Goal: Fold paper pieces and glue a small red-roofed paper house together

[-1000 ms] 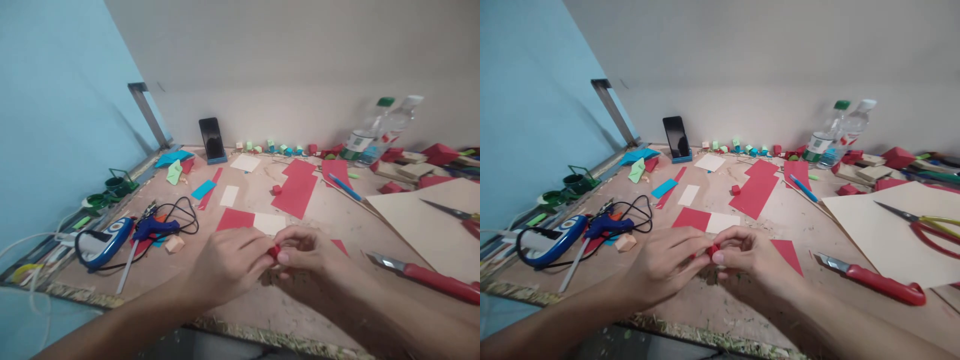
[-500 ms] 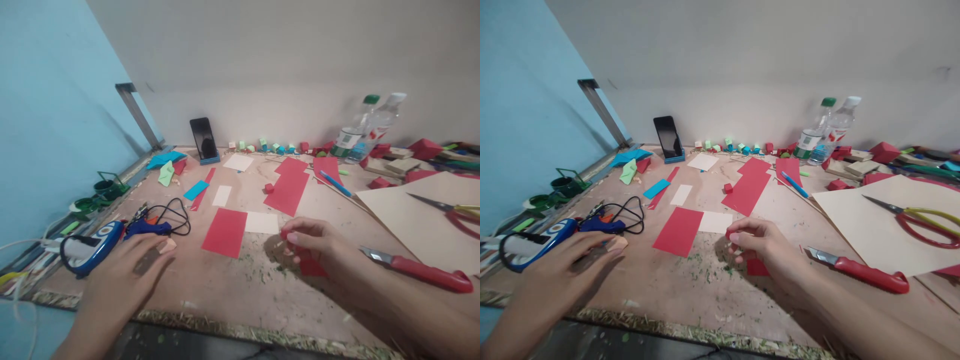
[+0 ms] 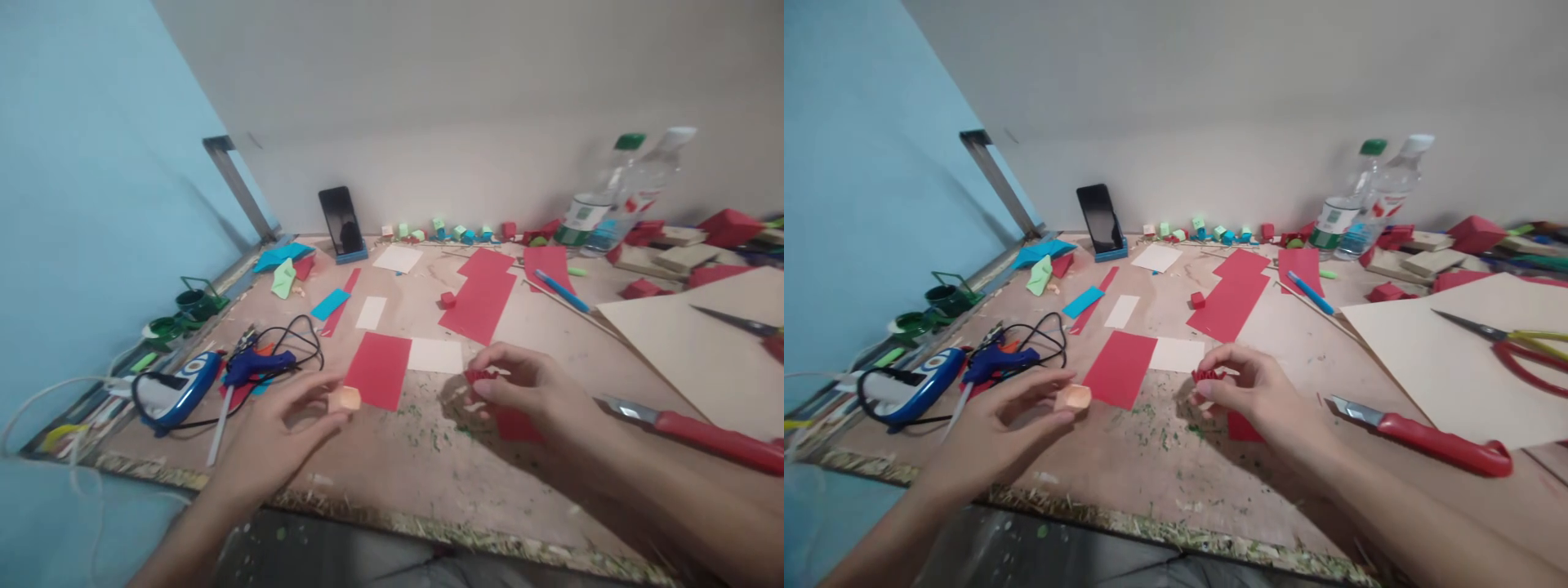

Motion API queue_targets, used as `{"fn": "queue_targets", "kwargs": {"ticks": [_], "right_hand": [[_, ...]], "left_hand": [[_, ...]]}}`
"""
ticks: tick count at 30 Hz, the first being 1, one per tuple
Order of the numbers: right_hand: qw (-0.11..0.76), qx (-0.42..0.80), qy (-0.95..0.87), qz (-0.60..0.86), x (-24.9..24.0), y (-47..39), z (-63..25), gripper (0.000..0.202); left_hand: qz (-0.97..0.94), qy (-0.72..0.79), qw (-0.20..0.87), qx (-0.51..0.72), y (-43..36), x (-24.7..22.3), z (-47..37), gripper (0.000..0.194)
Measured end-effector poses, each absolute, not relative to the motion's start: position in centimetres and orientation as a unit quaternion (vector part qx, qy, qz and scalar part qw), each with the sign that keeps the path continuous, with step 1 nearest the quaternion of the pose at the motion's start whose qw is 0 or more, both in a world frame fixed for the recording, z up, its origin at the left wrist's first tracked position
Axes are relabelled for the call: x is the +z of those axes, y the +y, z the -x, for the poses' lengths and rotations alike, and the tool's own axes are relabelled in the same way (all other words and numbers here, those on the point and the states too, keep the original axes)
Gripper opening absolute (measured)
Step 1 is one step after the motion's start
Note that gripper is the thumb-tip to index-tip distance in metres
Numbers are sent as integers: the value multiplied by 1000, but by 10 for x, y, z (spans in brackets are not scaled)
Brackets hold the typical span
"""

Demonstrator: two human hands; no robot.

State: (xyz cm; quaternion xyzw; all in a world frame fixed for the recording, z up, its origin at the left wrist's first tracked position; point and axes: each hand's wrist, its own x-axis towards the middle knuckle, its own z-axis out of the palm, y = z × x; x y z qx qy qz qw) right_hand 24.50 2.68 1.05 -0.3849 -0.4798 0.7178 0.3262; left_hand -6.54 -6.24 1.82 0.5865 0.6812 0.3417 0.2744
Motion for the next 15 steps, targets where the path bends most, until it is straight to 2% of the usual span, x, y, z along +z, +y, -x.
{"fn": "queue_targets", "kwargs": {"ticks": [3, 4, 8, 10, 12, 15], "right_hand": [[330, 728, -485, 355, 13, 24, -244, 27], [330, 728, -488, 351, 13, 23, -245, 27], [337, 723, -491, 351, 11, 25, -248, 27], [344, 717, -488, 361, 10, 28, -250, 27], [356, 702, -481, 387, 9, 31, -250, 29], [378, 674, -465, 432, 9, 35, -249, 34]], "left_hand": [[-657, 615, 325, 289, -46, 33, 33, 17], [-685, 598, 322, 264, -39, 38, 23, 16], [-796, 524, 251, 168, -7, 47, 3, 36], [-826, 493, 206, 179, 16, 48, -1, 40], [-838, 463, 175, 229, 45, 45, -7, 32], [-841, 449, 177, 244, 91, 34, -22, 36]]}}
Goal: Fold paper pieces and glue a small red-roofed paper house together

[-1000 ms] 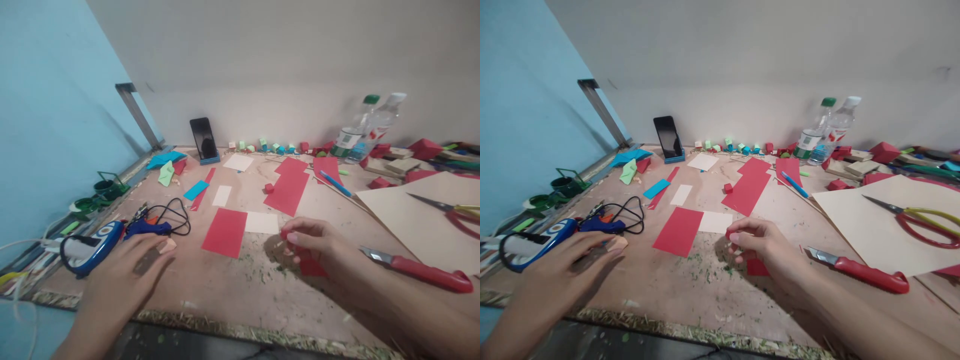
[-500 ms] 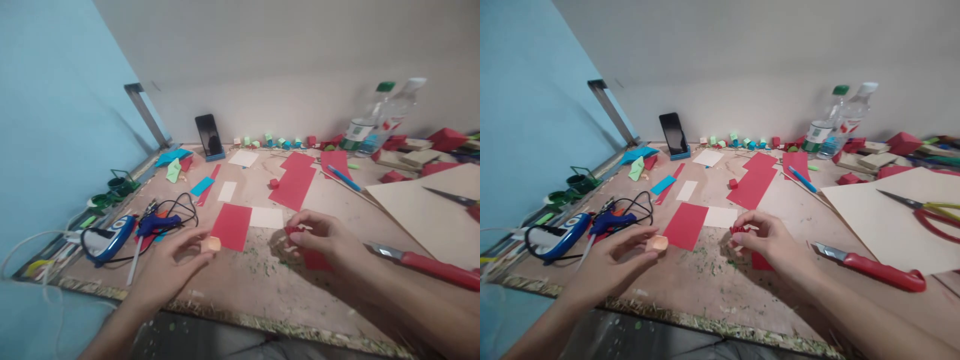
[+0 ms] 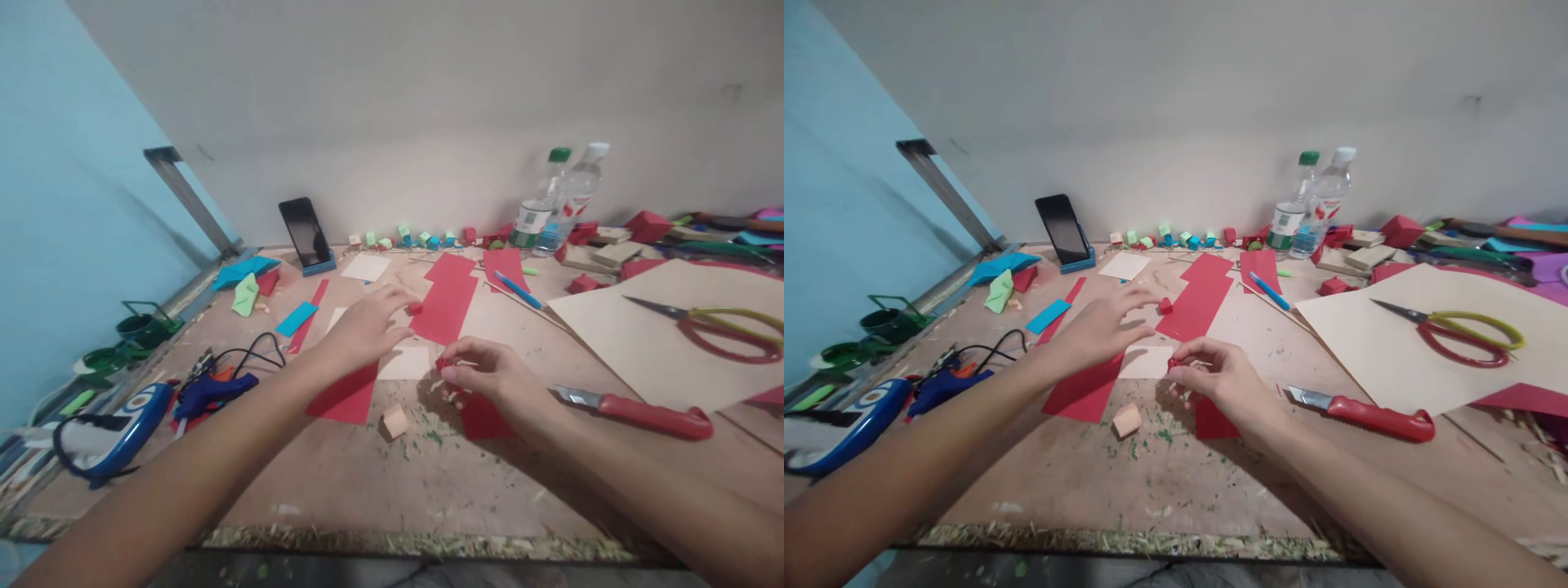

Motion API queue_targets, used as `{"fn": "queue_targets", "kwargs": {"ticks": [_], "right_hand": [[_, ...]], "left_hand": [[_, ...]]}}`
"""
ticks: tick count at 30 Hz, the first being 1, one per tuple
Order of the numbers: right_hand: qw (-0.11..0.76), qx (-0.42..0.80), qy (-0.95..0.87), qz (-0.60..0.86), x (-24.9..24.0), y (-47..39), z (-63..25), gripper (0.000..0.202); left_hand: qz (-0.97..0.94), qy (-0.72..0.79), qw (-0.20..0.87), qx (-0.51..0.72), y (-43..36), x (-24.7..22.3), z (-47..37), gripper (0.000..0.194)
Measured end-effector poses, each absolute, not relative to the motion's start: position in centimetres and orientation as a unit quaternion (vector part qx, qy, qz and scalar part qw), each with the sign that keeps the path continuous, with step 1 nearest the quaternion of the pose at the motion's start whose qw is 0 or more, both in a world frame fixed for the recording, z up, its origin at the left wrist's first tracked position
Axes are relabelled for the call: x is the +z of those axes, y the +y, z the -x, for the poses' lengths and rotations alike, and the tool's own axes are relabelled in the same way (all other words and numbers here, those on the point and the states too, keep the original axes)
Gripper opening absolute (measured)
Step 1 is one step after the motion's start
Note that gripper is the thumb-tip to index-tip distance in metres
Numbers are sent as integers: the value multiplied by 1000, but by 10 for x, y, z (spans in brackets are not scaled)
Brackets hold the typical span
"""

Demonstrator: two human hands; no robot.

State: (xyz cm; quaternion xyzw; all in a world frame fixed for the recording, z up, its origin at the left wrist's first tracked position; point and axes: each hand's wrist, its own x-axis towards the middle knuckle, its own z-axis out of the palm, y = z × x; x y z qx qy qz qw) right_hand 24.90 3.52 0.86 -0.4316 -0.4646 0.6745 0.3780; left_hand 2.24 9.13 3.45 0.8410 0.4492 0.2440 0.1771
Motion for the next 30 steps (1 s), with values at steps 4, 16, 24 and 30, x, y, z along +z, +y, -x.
{"fn": "queue_targets", "kwargs": {"ticks": [4, 16, 24, 30], "right_hand": [[405, 656, -451, 449, 11, 38, -249, 41], [407, 623, -516, 425, 30, 30, -253, 12], [370, 554, -628, 403, 44, 15, -250, 10], [339, 476, -710, 392, 55, 24, -245, 9]], "left_hand": [[-825, 458, 206, 260, 136, 13, -44, 39], [-614, 472, 507, 379, 70, 21, -20, 39], [-538, 424, 584, 435, 25, 19, -14, 20], [-591, 462, 491, 443, 20, 25, -11, 34]]}}
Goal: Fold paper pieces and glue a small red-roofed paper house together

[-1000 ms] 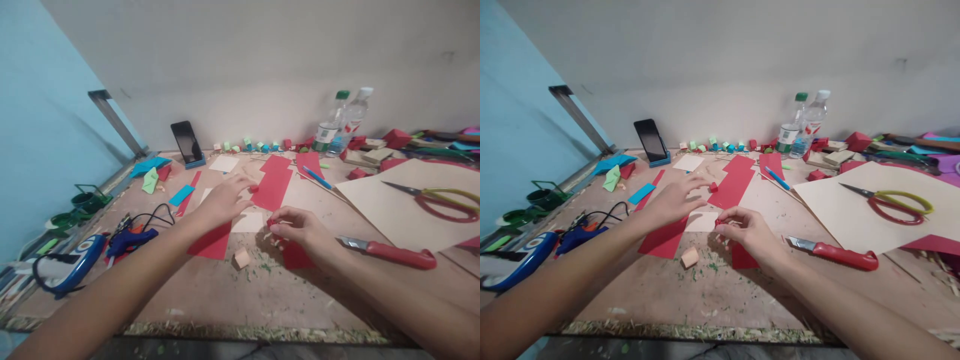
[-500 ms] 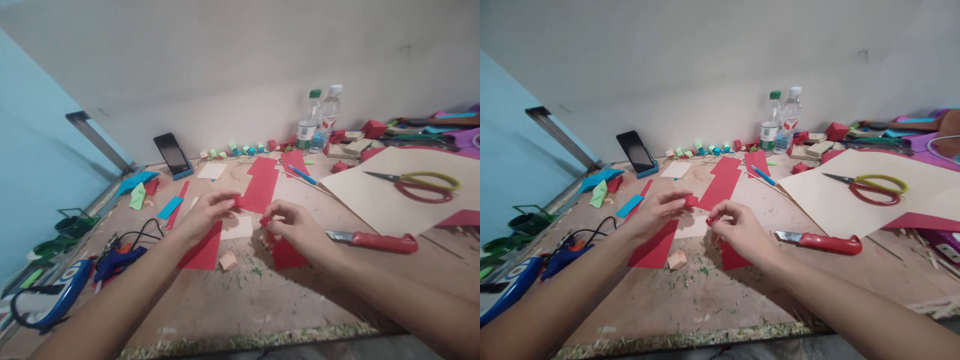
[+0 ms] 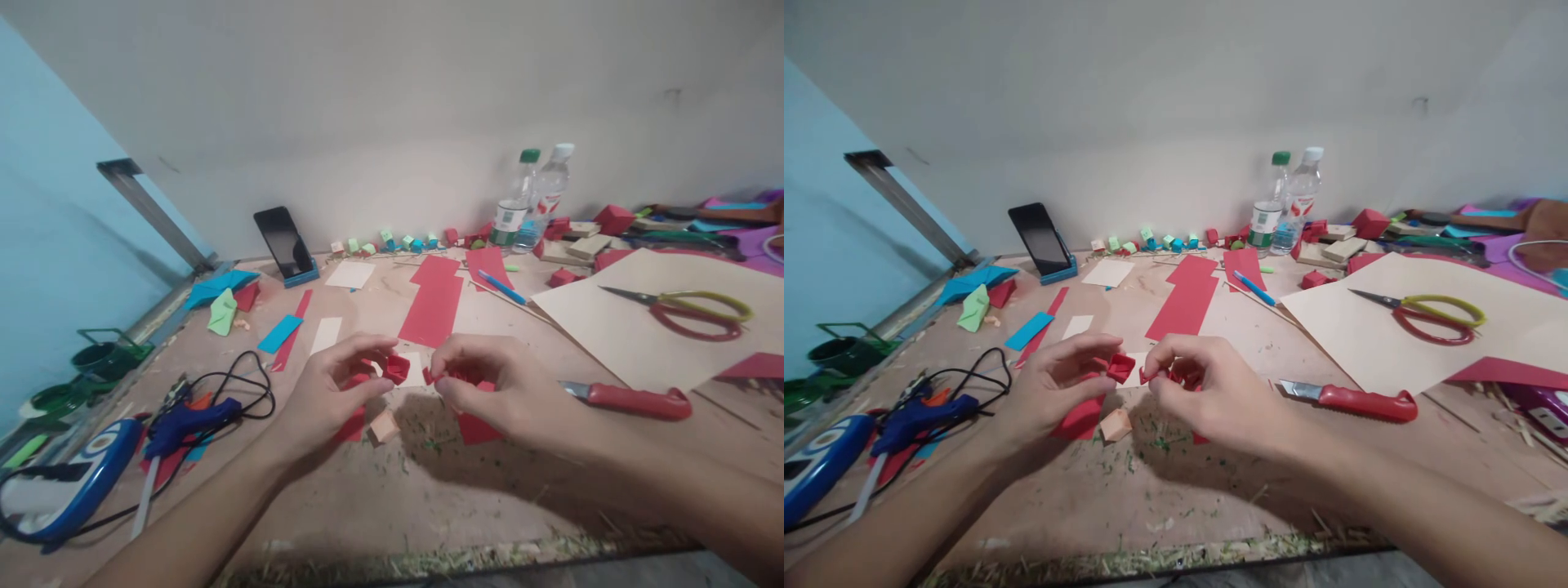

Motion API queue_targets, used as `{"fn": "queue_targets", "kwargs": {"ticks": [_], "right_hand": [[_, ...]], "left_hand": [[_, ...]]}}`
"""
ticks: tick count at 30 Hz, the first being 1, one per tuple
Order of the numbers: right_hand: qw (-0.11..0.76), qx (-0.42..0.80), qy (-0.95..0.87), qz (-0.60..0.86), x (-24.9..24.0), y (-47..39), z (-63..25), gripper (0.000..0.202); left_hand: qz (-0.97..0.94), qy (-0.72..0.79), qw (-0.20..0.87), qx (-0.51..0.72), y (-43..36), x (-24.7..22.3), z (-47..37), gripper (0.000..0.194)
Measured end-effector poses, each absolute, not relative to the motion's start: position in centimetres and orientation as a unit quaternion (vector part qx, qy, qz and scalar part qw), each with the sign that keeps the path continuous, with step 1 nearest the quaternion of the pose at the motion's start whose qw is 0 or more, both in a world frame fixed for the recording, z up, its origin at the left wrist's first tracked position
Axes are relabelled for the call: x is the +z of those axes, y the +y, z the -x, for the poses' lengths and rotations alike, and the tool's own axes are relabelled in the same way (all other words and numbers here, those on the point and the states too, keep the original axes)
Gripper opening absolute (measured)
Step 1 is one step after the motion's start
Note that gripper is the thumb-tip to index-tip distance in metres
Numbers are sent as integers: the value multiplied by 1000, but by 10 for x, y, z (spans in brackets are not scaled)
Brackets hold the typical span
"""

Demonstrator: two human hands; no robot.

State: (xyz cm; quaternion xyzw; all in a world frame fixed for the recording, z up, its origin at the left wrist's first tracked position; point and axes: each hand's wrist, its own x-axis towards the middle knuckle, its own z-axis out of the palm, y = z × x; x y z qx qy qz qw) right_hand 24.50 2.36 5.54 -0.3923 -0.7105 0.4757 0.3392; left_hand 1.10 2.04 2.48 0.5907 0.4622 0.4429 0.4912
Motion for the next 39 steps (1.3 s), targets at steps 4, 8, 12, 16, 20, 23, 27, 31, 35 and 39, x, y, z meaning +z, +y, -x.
{"fn": "queue_targets", "kwargs": {"ticks": [4, 8, 12, 16, 20, 23, 27, 31, 35, 39], "right_hand": [[325, 451, -731, 396, 50, 29, -241, 13], [333, 449, -716, 419, 38, 31, -242, 12], [319, 471, -701, 430, 32, 33, -244, 12], [306, 478, -682, 462, 27, 35, -244, 15], [286, 527, -634, 488, 22, 38, -243, 19], [283, 539, -624, 490, 19, 39, -244, 23], [271, 515, -648, 492, 17, 42, -244, 30], [252, 526, -651, 486, 15, 43, -243, 37], [248, 507, -664, 490, 16, 43, -240, 41], [244, 502, -667, 494, 18, 41, -238, 42]], "left_hand": [[-646, 440, 450, 433, 20, 22, -9, 32], [-709, 436, 392, 392, 22, 20, -13, 28], [-735, 460, 365, 340, 27, 17, -17, 25], [-762, 457, 353, 293, 31, 13, -17, 21], [-799, 441, 315, 260, 32, 12, -12, 31], [-823, 409, 297, 261, 33, 11, -10, 36], [-836, 387, 291, 257, 37, 9, -10, 18], [-825, 419, 271, 265, 37, 11, -10, 26], [-840, 418, 249, 238, 39, 14, -6, 14], [-855, 427, 223, 192, 45, 19, 2, 12]]}}
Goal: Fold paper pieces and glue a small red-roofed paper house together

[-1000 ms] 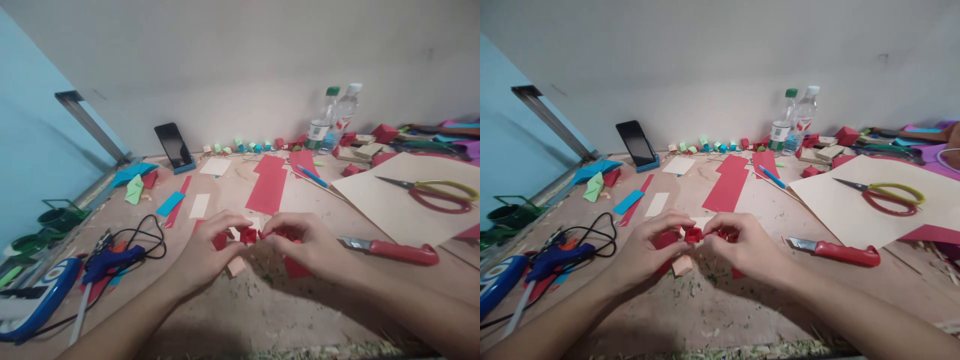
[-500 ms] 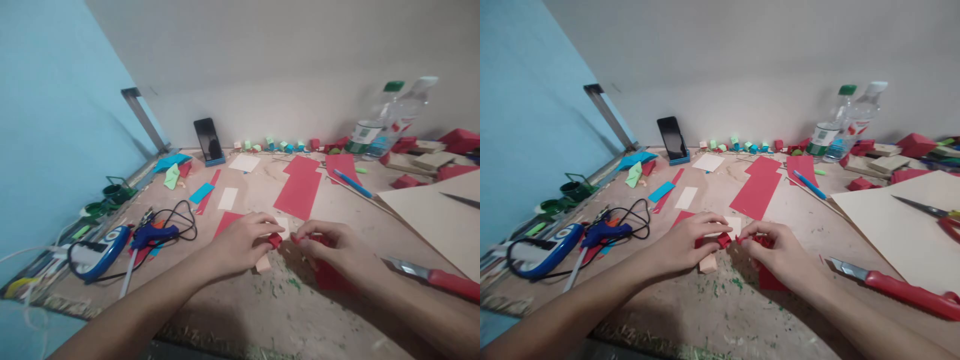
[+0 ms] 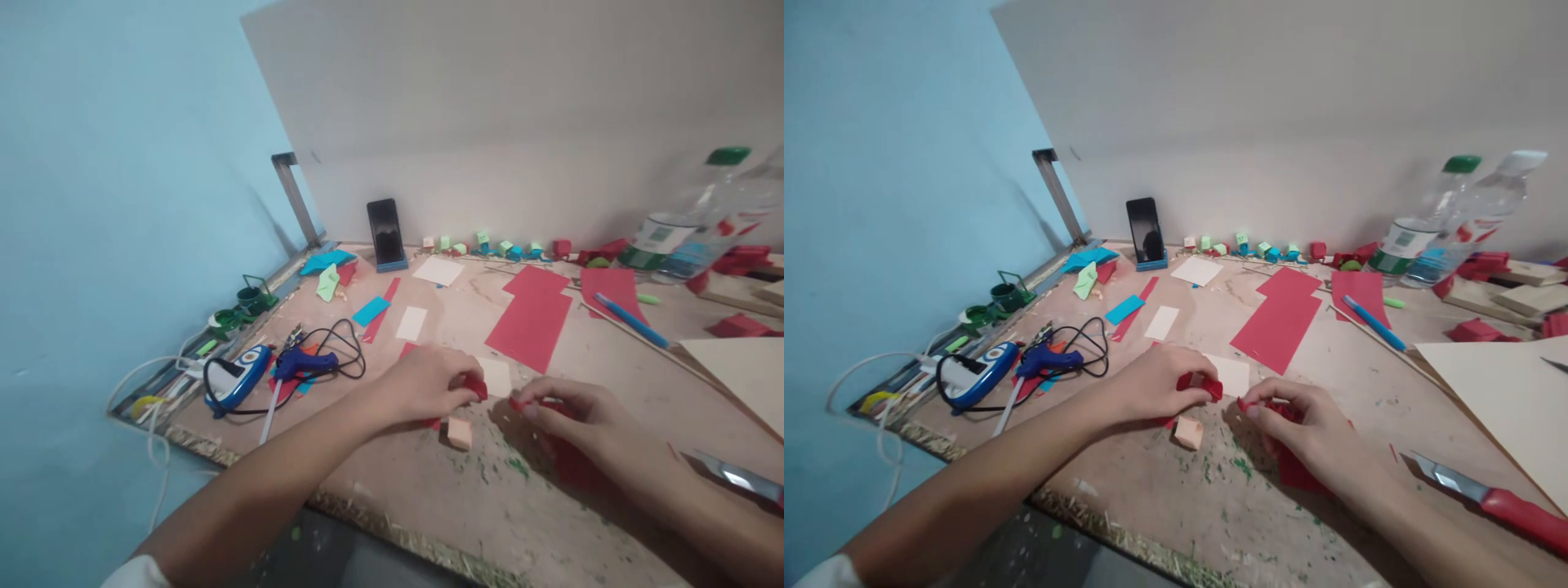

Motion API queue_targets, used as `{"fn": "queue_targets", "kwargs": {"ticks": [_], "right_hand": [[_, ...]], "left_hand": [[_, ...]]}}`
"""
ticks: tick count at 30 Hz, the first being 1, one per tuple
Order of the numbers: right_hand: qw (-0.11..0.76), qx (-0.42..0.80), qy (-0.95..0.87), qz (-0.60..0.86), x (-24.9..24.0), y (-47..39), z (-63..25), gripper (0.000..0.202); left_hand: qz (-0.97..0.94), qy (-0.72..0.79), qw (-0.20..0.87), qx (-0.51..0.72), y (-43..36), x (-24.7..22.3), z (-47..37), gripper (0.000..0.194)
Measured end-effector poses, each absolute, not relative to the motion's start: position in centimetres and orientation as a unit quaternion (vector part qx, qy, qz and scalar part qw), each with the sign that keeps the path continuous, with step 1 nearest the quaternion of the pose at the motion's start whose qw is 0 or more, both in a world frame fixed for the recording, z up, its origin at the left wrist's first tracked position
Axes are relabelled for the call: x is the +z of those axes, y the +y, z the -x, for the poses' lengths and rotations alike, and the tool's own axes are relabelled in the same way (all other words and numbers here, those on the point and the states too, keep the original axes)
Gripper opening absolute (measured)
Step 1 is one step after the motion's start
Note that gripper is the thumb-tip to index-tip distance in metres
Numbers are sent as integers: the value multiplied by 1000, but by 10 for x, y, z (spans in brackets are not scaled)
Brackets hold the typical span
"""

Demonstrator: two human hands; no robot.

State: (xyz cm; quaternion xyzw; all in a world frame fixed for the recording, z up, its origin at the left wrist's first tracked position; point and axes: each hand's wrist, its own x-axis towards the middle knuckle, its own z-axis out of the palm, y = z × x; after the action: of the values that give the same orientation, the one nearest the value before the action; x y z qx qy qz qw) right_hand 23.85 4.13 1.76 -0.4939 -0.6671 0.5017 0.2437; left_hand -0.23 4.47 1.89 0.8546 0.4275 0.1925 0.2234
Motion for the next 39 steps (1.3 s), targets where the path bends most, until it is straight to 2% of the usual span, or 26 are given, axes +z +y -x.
{"fn": "queue_targets", "kwargs": {"ticks": [5, 7, 13, 15, 21, 26, 32, 39], "right_hand": [[236, 497, -662, 509, 17, 41, -239, 42], [237, 487, -668, 511, 18, 42, -239, 41], [245, 473, -676, 509, 18, 43, -238, 41], [241, 465, -685, 507, 18, 43, -238, 39], [240, 441, -700, 508, 20, 43, -234, 35], [239, 437, -698, 514, 22, 43, -234, 38], [222, 433, -702, 520, 22, 43, -235, 41], [224, 443, -696, 519, 28, 40, -230, 37]], "left_hand": [[-862, 454, 163, 155, 27, 46, 18, 20], [-849, 488, 132, 153, 4, 57, 31, 16], [-597, 786, -16, 162, -70, 62, 114, 31], [-555, 817, -45, 150, -76, 59, 145, 36], [-615, 775, -34, 140, -34, 51, 178, 34], [-649, 748, -23, 135, -14, 50, 181, 20], [-638, 749, -39, 175, -65, 58, 181, 31], [-677, 715, -2, 172, -130, 34, 144, 31]]}}
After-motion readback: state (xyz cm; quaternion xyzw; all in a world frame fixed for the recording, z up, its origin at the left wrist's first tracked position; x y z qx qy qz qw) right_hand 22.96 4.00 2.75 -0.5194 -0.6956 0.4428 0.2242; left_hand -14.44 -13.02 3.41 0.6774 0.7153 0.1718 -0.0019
